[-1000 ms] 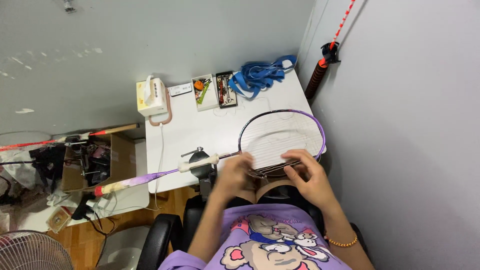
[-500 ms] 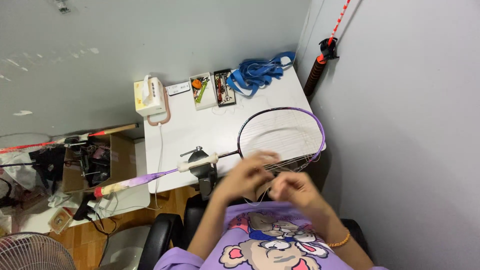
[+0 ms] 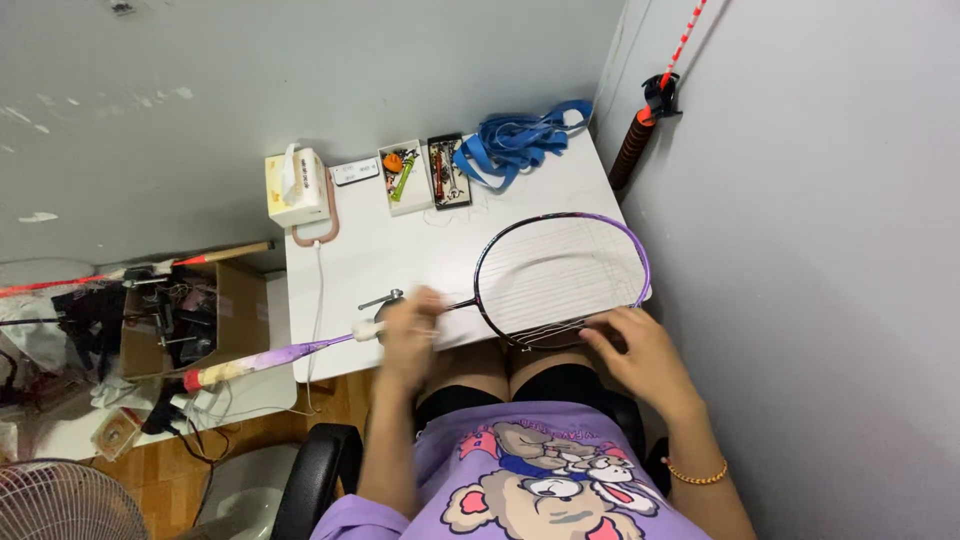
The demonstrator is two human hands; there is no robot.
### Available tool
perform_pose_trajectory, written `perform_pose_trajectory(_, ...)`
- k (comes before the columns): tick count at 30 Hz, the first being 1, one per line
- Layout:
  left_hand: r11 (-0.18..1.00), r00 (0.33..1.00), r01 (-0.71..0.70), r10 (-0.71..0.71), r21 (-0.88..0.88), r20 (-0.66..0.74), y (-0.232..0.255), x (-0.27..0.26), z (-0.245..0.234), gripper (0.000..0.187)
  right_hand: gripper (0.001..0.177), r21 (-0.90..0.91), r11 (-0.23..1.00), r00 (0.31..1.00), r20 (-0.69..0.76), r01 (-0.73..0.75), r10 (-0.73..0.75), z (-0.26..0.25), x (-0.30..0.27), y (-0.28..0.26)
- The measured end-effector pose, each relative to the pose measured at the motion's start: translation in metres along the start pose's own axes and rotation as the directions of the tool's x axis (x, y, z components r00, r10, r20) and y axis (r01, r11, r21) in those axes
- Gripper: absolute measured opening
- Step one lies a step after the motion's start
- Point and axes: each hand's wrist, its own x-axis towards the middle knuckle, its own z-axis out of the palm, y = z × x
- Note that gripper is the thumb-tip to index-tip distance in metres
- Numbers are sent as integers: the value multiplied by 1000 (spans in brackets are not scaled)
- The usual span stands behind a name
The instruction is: Stringing a badminton racket using a manual stringing tool.
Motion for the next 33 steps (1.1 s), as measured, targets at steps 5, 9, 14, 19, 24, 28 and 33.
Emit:
perform_pose_trajectory(5,999,925,-23,32,29,-379,24,-2,-71,22,28,160,978,989,86,-133,121,4,-6,24)
perform_pose_trajectory(9,938,924,334,-306,95,-229,48,-1,-56,26,42,820,563,975,197,-107,-102,24,-13,23)
perform_pose_trajectory(14,999,889,-17,-6,45,459,95,2,33,47,48,951,167,877,306,-262,-370,58,-25,-50)
perform_pose_trajectory(19,915,700,402,-337,42,629,-78,-57,112,18,42,907,345,836,375,-241,-401,49,-17,-85)
perform_pose_trajectory(24,754,904,-375,426,540,33,-14,-3,-1,15,34,188,982,1000,-1,15,-15,21,-2,-57)
perform_pose_trajectory(28,984,896,-165,176,62,-407,-9,12,-69,25,20,45,997,994,100,-56,51,17,-6,0)
perform_pose_trajectory(33,997,880,59,-80,-59,-469,20,14,-47,15,37,800,598,971,101,50,-217,34,-27,21)
